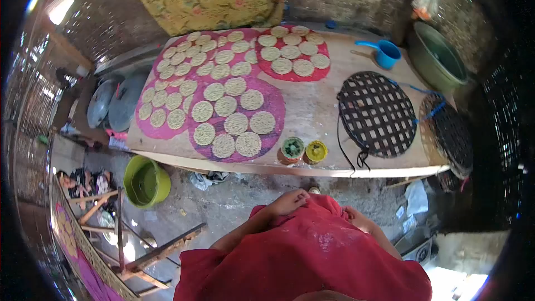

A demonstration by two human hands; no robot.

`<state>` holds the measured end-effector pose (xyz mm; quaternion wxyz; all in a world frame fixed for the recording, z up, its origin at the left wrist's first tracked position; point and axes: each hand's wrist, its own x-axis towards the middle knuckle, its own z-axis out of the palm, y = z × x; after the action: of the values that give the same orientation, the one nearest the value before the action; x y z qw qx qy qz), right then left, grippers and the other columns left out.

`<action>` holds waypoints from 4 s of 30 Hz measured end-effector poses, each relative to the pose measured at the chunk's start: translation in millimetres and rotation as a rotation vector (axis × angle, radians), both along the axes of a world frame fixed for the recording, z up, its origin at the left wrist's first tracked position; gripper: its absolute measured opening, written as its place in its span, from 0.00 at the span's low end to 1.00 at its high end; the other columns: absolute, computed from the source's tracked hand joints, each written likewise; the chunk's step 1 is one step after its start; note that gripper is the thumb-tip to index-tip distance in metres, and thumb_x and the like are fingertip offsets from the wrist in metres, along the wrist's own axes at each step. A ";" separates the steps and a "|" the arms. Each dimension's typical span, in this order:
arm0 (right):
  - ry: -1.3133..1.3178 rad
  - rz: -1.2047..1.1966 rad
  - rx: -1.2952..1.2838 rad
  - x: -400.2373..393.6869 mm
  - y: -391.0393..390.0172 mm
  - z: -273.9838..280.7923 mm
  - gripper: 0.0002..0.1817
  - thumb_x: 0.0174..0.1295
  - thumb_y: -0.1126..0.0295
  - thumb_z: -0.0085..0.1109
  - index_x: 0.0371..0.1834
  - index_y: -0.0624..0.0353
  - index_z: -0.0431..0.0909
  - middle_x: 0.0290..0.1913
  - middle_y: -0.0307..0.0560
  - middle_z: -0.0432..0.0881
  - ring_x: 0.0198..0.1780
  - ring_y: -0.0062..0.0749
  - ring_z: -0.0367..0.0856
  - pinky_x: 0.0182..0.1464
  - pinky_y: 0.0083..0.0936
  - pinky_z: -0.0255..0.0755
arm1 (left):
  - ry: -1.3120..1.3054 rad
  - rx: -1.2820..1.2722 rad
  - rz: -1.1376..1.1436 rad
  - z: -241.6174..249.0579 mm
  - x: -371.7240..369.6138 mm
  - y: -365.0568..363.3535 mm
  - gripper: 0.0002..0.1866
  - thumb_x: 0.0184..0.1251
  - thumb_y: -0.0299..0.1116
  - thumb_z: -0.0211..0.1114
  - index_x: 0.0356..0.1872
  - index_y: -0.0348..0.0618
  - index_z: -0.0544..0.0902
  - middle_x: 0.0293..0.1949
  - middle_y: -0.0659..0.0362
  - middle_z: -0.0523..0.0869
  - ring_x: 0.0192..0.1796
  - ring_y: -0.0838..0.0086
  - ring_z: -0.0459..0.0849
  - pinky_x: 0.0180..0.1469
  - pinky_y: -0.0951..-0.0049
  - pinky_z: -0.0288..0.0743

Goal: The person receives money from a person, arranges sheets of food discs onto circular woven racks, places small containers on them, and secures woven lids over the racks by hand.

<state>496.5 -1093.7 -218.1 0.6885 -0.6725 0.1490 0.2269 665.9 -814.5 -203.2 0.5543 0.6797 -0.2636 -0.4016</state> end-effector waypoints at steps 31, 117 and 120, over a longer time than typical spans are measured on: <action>-0.316 0.069 -0.523 485.4 104.5 65.0 0.16 0.61 0.64 0.55 0.45 0.64 0.76 0.39 0.46 0.80 0.34 0.27 0.78 0.35 0.24 0.73 | -0.407 0.536 1.374 66.0 198.6 242.8 0.19 0.60 0.35 0.62 0.50 0.36 0.75 0.31 0.53 0.86 0.33 0.65 0.85 0.36 0.68 0.76; -0.835 0.525 -0.431 280.4 -22.3 122.7 0.14 0.59 0.63 0.55 0.37 0.66 0.79 0.33 0.62 0.78 0.39 0.55 0.77 0.43 0.39 0.71 | -1.111 0.698 0.892 171.4 179.6 -143.8 0.10 0.58 0.35 0.63 0.39 0.43 0.80 0.37 0.53 0.83 0.39 0.59 0.81 0.42 0.59 0.73; -0.844 0.463 -0.497 284.0 10.0 96.3 0.14 0.59 0.65 0.54 0.40 0.66 0.78 0.34 0.63 0.79 0.40 0.56 0.78 0.43 0.41 0.71 | -0.912 0.377 1.097 193.8 166.1 -105.4 0.13 0.61 0.34 0.64 0.45 0.42 0.79 0.39 0.53 0.84 0.37 0.66 0.81 0.40 0.69 0.74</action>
<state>780.5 -1083.7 -121.8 0.4408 -0.8630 -0.2433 0.0410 832.0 -919.9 -9.4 0.3845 0.8970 -0.0167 0.2173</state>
